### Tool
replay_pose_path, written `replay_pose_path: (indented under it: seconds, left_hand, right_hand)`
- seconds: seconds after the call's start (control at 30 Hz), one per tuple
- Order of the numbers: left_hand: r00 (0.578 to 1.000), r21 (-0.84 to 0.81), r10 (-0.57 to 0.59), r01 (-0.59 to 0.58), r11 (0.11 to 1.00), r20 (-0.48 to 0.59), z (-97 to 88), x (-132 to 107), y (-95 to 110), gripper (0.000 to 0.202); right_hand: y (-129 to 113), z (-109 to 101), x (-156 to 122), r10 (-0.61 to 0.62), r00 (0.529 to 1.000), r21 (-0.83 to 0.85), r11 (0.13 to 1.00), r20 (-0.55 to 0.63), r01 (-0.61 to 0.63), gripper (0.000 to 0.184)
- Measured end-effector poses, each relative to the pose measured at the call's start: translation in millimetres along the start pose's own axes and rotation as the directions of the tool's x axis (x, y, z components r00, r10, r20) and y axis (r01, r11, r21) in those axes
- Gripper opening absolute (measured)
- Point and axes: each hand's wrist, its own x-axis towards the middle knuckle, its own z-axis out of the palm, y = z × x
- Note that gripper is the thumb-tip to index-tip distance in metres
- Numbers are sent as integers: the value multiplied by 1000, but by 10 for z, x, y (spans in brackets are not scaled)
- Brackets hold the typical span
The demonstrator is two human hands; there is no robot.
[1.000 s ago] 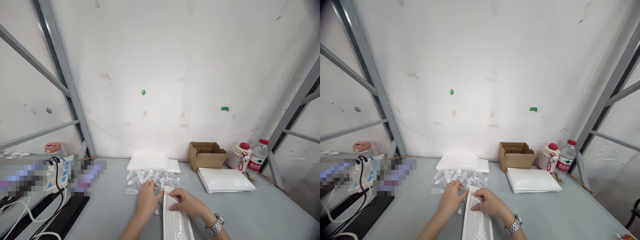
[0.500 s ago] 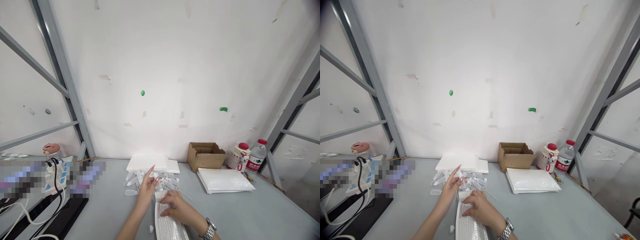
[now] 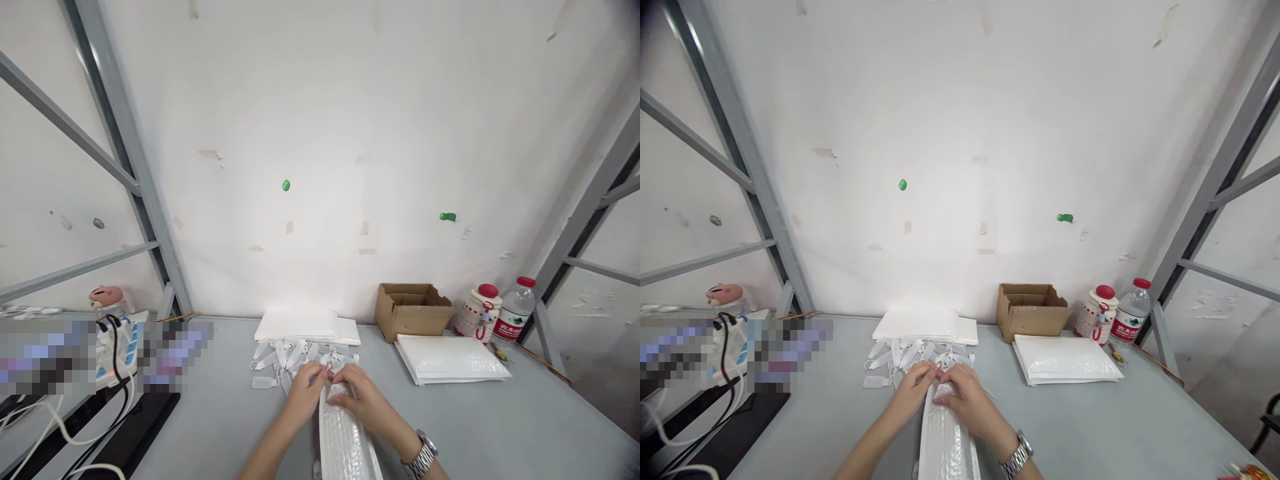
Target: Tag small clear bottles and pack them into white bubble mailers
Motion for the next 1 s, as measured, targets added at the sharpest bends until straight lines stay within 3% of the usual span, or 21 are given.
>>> replay_pose_path:
  seconds: [0.13,0.33,0.43,0.5,0.6,0.7,0.77,0.8,0.83,0.9,0.93,1.0]
  left_hand:
    - [997,76,63,-67,995,46,12,-46,23,39]
    - [996,-18,91,-90,996,26,34,-102,57,31]
    - [993,-136,66,-53,989,94,62,-118,80,34]
    - [991,-307,37,5,952,129,96,-131,101,42]
    - [958,-533,4,156,832,287,150,-152,149,78]
    - [910,-544,1,248,802,416,161,-168,208,62]
    - [917,-552,-19,257,793,399,142,-173,238,49]
    - [922,-567,-33,264,780,385,130,-174,249,46]
    - [925,-584,-44,274,764,377,119,-176,257,45]
    - [920,-605,-57,300,737,387,102,-177,263,43]
    - [915,-608,-59,313,730,400,98,-177,263,42]
    - [905,-603,-69,335,724,420,97,-175,257,41]
  right_hand:
    - [12,-53,24,-55,997,6,998,-56,55,9]
    - [12,-129,39,-80,990,-28,997,-113,77,17]
    - [16,-131,42,-102,986,-31,995,-130,99,19]
    - [21,-138,46,-100,967,-19,995,-235,98,20]
    - [42,-186,59,-54,902,23,997,-429,71,22]
    - [75,-276,80,29,765,75,997,-643,25,29]
    - [92,-345,95,123,642,138,990,-757,-28,47]
    - [95,-377,99,188,630,190,980,-754,-65,56]
    - [95,-405,99,259,673,256,961,-693,-106,60]
    - [88,-441,88,378,819,397,895,-433,-203,55]
    - [81,-451,77,402,867,449,859,-295,-245,50]
    - [68,-461,50,393,909,510,815,-137,-275,45]
